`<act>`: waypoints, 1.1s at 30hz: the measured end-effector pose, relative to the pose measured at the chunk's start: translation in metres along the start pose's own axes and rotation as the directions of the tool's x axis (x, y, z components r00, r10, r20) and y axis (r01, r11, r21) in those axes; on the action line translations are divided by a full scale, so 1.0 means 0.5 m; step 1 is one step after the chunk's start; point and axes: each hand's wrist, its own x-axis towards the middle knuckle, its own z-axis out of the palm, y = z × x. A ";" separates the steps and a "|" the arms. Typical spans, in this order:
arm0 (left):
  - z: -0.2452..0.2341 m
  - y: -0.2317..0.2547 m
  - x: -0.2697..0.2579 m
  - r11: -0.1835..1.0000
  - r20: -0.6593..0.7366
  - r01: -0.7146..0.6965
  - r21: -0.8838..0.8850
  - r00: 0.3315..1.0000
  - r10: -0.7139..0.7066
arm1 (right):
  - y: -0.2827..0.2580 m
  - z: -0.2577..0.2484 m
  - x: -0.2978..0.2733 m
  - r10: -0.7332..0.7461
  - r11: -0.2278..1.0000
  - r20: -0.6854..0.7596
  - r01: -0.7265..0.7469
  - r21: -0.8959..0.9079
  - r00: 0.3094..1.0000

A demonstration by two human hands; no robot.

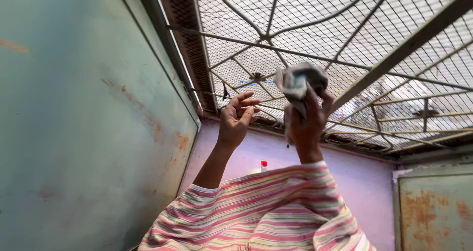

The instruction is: The person cleans a metal window frame and the surrounding wall area using a spray bottle and a cloth. They repeatedly spray the cleaning solution onto the cloth and wipe the surfaces, focusing on the frame and the wall above the window.

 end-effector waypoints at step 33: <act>-0.095 -0.100 -0.070 0.677 0.169 0.007 0.736 0.967 -0.193 | 0.059 0.153 -0.126 0.039 0.997 0.600 0.011 -0.078 0.799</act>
